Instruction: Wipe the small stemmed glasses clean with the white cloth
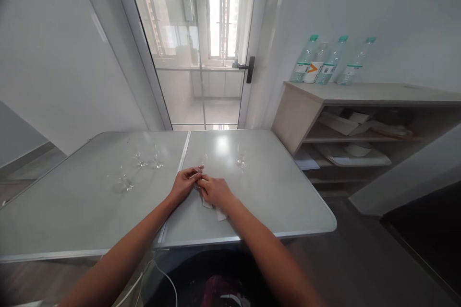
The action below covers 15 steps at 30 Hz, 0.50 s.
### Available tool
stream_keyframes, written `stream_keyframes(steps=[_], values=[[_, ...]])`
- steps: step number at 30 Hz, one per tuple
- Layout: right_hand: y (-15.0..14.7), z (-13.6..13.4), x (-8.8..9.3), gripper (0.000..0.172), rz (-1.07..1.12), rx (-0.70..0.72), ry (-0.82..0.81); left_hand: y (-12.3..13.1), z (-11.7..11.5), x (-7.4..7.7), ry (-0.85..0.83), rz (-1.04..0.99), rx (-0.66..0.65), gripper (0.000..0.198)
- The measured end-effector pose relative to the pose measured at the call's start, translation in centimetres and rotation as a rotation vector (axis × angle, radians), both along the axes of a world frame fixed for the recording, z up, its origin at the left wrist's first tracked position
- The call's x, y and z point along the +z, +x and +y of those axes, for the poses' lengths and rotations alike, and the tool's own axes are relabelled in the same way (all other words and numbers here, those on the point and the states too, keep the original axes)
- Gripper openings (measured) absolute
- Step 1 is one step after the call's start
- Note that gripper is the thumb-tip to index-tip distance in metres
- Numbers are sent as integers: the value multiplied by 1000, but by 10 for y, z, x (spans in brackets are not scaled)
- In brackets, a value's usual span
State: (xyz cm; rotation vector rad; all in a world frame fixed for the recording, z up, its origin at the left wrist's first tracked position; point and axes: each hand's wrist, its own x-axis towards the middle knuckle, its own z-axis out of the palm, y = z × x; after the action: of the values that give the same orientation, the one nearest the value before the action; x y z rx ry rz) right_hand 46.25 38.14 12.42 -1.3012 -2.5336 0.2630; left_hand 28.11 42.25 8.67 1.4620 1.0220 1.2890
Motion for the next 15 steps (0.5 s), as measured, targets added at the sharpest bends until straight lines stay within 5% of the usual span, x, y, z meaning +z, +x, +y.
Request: stream_keyframes(steps=[9,15], values=[[-7,-3,-3,32,-152,-123,23,4,-1,-1,-70,-8,-54,35],[3,11,-9,48,-173,-415,-15,-3,-1,3,4,110,148,34]])
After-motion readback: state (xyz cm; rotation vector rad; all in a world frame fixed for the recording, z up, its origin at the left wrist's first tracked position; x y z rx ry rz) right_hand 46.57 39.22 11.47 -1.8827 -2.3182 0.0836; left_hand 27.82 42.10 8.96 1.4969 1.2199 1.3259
